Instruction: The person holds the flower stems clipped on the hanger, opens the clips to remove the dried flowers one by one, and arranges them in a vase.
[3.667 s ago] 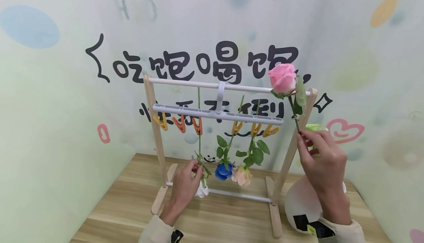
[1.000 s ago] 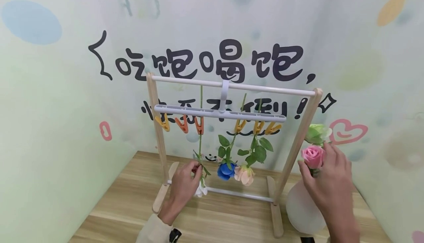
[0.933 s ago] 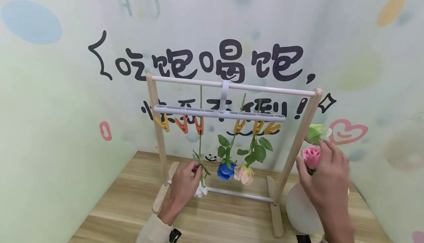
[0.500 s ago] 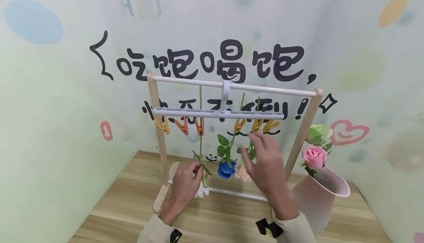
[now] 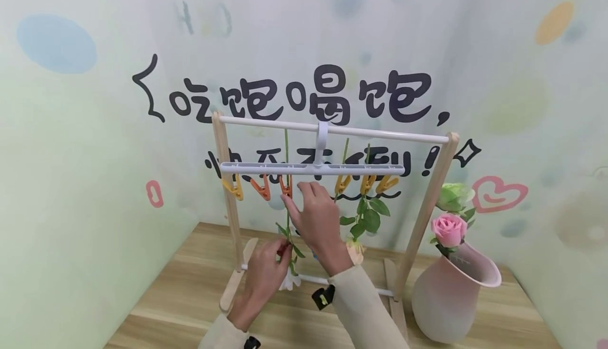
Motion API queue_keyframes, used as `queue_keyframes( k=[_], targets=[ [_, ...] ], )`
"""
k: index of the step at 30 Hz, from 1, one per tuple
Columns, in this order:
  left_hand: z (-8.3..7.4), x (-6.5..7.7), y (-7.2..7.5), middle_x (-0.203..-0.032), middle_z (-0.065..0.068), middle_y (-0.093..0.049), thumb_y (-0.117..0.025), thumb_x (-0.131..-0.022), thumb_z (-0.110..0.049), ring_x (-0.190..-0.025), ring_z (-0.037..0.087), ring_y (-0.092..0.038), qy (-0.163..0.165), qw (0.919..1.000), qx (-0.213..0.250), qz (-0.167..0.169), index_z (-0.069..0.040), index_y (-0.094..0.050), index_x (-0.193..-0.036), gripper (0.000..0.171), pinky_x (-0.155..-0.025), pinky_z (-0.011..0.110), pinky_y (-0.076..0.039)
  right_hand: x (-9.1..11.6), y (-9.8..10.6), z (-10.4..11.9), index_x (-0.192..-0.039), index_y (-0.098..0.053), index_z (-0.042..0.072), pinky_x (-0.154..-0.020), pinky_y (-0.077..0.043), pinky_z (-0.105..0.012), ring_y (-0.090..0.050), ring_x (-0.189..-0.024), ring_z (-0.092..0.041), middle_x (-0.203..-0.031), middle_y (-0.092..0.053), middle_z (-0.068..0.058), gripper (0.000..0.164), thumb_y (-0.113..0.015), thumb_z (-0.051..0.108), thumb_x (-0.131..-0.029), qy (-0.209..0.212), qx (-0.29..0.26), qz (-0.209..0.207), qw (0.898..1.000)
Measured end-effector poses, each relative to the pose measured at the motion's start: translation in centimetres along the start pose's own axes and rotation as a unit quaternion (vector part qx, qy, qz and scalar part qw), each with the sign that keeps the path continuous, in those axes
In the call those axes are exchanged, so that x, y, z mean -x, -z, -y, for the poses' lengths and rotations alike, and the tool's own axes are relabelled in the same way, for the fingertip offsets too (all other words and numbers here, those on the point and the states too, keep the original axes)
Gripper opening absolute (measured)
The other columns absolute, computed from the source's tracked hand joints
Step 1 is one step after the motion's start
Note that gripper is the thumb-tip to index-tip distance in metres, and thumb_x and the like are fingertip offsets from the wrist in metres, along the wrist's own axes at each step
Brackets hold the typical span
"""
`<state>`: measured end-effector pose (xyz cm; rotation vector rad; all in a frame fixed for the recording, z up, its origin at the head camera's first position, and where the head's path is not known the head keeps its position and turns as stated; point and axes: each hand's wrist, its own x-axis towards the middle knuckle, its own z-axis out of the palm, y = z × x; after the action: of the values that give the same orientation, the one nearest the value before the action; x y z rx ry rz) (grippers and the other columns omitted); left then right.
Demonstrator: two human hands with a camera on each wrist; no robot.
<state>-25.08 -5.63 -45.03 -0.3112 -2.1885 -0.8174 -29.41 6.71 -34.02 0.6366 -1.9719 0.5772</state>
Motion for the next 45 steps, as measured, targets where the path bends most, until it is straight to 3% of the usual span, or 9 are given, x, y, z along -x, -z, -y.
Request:
queue_keyframes(
  k=[6,13,27,39,45],
  targets=[
    [0.0,0.3,0.0,-0.073,-0.004,-0.062,-0.072,-0.089,-0.014,-0.065,0.007,-0.056,0.005,0.9999,-0.009,0.003,-0.015,-0.068,-0.084,0.006,-0.055,0.021,-0.046,-0.5,-1.6,1.0,-0.095,-0.069,0.003,-0.053,-0.052,-0.032,-0.063,-0.066,-0.02,-0.083,-0.069,-0.009,0.036,-0.076,0.037,-0.087,-0.028,0.006,-0.013,1.0],
    [-0.1,0.5,0.0,-0.075,-0.004,-0.063,-0.072,-0.089,-0.015,-0.066,0.008,-0.057,0.001,0.9999,-0.012,0.002,-0.015,-0.069,-0.085,0.005,-0.055,0.022,-0.046,-0.9,-2.3,1.3,-0.085,-0.065,0.004,-0.042,-0.039,-0.025,-0.051,-0.049,-0.014,-0.068,-0.061,-0.006,0.027,-0.075,0.028,-0.089,-0.039,0.023,-0.029,0.999],
    [0.4,0.3,0.0,-0.066,-0.004,-0.061,-0.074,-0.086,-0.013,-0.059,0.008,-0.055,-0.009,0.9993,-0.032,0.015,-0.014,-0.07,-0.079,0.008,-0.051,0.02,-0.041,-1.5,-1.8,1.5,-0.075,-0.057,0.007,-0.041,-0.034,-0.023,-0.045,-0.049,-0.011,-0.066,-0.056,-0.003,0.026,-0.069,0.023,-0.091,-0.021,-0.009,-0.044,0.999],
    [2.3,2.2,0.2,-0.063,-0.003,-0.063,-0.069,-0.088,-0.009,-0.053,0.002,-0.053,0.017,0.992,-0.028,0.122,-0.011,-0.069,-0.076,0.013,-0.047,0.017,-0.038,-1.1,-1.7,0.7,-0.089,-0.063,0.006,-0.042,-0.036,-0.023,-0.048,-0.05,-0.011,-0.074,-0.06,-0.004,0.029,-0.073,0.033,-0.089,-0.021,-0.001,-0.012,1.0],
    [3.1,3.4,0.4,-0.055,-0.008,-0.053,-0.068,-0.087,-0.008,-0.046,0.0,-0.04,0.004,0.983,-0.072,0.169,-0.012,-0.064,-0.068,0.019,-0.043,0.018,-0.032,-0.8,-1.6,0.6,-0.089,-0.062,0.005,-0.041,-0.034,-0.023,-0.044,-0.048,-0.011,-0.071,-0.059,-0.003,0.031,-0.075,0.033,-0.088,-0.023,0.016,-0.005,1.0]
  ],
)
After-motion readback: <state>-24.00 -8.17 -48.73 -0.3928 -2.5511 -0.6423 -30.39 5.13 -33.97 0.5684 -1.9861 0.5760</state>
